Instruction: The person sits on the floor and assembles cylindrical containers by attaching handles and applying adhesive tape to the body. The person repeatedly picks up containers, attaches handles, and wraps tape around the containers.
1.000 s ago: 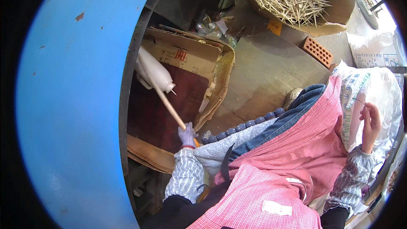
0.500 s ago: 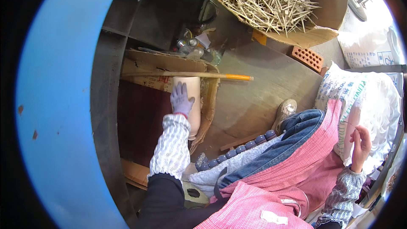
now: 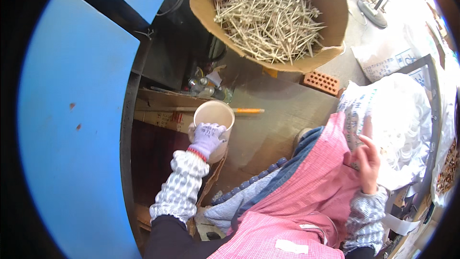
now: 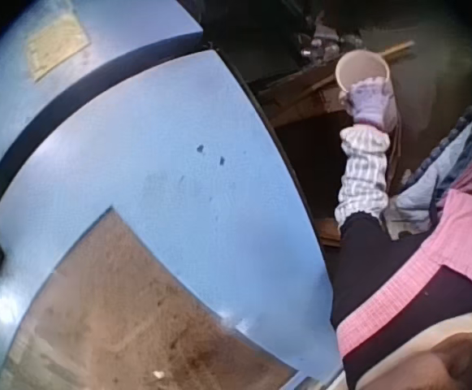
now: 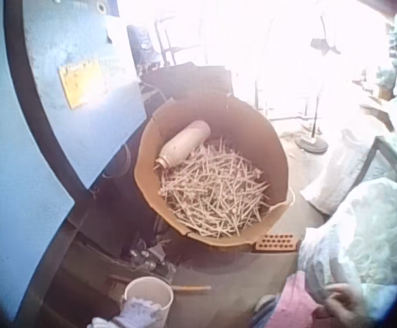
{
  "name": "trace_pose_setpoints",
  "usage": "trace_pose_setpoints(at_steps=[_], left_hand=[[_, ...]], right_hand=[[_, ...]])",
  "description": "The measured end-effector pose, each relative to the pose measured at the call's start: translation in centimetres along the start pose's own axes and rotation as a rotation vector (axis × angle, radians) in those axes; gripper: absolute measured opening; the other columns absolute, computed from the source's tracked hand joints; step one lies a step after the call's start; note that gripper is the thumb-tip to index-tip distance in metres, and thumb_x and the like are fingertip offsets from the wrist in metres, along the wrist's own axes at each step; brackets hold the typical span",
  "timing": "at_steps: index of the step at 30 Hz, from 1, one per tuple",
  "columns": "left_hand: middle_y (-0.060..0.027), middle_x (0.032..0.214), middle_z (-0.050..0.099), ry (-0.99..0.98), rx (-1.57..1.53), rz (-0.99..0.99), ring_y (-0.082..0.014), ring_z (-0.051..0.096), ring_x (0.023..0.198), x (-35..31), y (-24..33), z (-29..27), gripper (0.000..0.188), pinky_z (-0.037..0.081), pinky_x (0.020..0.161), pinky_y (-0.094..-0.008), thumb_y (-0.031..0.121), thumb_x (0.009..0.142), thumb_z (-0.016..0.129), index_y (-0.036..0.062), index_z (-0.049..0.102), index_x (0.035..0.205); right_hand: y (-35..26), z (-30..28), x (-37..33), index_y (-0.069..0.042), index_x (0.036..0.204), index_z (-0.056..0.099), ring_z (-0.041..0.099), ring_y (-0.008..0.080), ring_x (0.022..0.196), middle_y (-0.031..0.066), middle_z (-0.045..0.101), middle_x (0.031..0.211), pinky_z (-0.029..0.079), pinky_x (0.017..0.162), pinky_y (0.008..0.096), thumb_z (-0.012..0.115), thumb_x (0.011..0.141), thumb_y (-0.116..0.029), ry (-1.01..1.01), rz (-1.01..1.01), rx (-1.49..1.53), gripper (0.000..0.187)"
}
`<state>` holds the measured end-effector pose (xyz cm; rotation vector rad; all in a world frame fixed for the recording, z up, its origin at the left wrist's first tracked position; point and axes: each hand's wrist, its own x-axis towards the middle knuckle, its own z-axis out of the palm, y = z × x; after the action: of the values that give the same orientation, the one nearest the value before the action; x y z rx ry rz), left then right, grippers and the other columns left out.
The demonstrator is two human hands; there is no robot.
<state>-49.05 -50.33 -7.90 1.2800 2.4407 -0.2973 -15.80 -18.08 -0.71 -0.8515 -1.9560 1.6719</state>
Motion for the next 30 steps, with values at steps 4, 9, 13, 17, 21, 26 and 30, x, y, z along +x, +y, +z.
trace_pose_setpoints(at_steps=[4,9,13,17,21,26,30], left_hand=[[-0.0010,0.079,0.060,0.636,0.035,0.347,-0.0243,0.062,0.085,-7.5,11.3,-11.6,0.015,0.049,0.075,-0.0390,0.026,0.077,0.067,0.0172,0.065,0.089],[-0.0124,0.109,0.060,0.515,-0.045,1.336,-0.0255,0.062,0.093,-14.2,24.7,-18.2,0.031,0.051,0.092,-0.0412,0.019,0.085,0.059,0.0073,0.061,0.113],[-0.0143,0.096,0.068,0.202,-1.484,1.488,-0.0266,0.067,0.089,-12.4,28.1,-21.2,0.020,0.053,0.084,-0.0402,0.010,0.085,0.066,0.0048,0.065,0.104],[-0.0135,0.140,0.043,0.011,-1.668,0.670,-0.0246,0.048,0.125,-6.0,32.6,-23.4,0.083,0.043,0.102,-0.0345,0.023,0.080,0.078,0.0044,0.032,0.146],[-0.0116,0.119,0.054,0.106,-1.227,1.042,-0.0237,0.052,0.115,-4.2,38.8,-26.1,0.042,0.043,0.099,-0.0335,0.025,0.083,0.075,0.0021,0.063,0.115],[-0.0146,0.086,0.058,0.647,-0.932,1.415,-0.0332,0.055,0.087,-5.7,43.0,-27.8,0.026,0.045,0.076,-0.0421,0.033,0.077,0.072,0.0071,0.067,0.077],[-0.0123,0.077,0.060,0.535,-1.008,1.647,-0.0341,0.060,0.076,-6.8,44.6,-26.8,0.034,0.047,0.067,-0.0447,0.040,0.075,0.071,0.0069,0.064,0.070]], right_hand=[[-1.3,3.1,0.9,-0.009,0.149,0.023,0.060,0.0122,0.090,0.0107,0.062,0.113,0.049,0.077,0.0257,0.053,0.097,-0.007,-0.092,0.146,0.333,0.060],[-3.6,-2.5,1.5,-0.011,0.153,0.010,0.053,0.0173,0.109,0.0133,0.053,0.131,0.047,0.087,0.0312,0.045,0.101,-0.040,-0.050,0.086,1.196,0.069],[-3.2,-9.8,-1.5,-0.011,0.153,0.010,0.053,0.0177,0.111,0.0135,0.052,0.133,0.047,0.089,0.0319,0.045,0.101,-0.042,0.071,-0.082,1.292,0.069],[0.2,-11.3,-5.0,-0.012,0.153,0.010,0.052,0.0180,0.113,0.0137,0.050,0.134,0.046,0.090,0.0326,0.045,0.100,-0.043,0.189,-0.036,1.286,0.070],[4.1,-10.8,-6.9,-0.012,0.153,0.009,0.052,0.0184,0.114,0.0139,0.049,0.135,0.045,0.092,0.0333,0.045,0.100,-0.044,0.242,-0.001,1.284,0.071],[5.9,-10.9,-8.9,-0.012,0.153,0.009,0.051,0.0188,0.116,0.0141,0.047,0.137,0.044,0.094,0.0341,0.044,0.100,-0.046,0.276,0.019,1.264,0.072],[5.8,-11.7,-10.2,-0.012,0.153,0.009,0.050,0.0192,0.118,0.0143,0.045,0.139,0.044,0.096,0.0348,0.044,0.099,-0.047,0.345,0.016,1.197,0.073]])
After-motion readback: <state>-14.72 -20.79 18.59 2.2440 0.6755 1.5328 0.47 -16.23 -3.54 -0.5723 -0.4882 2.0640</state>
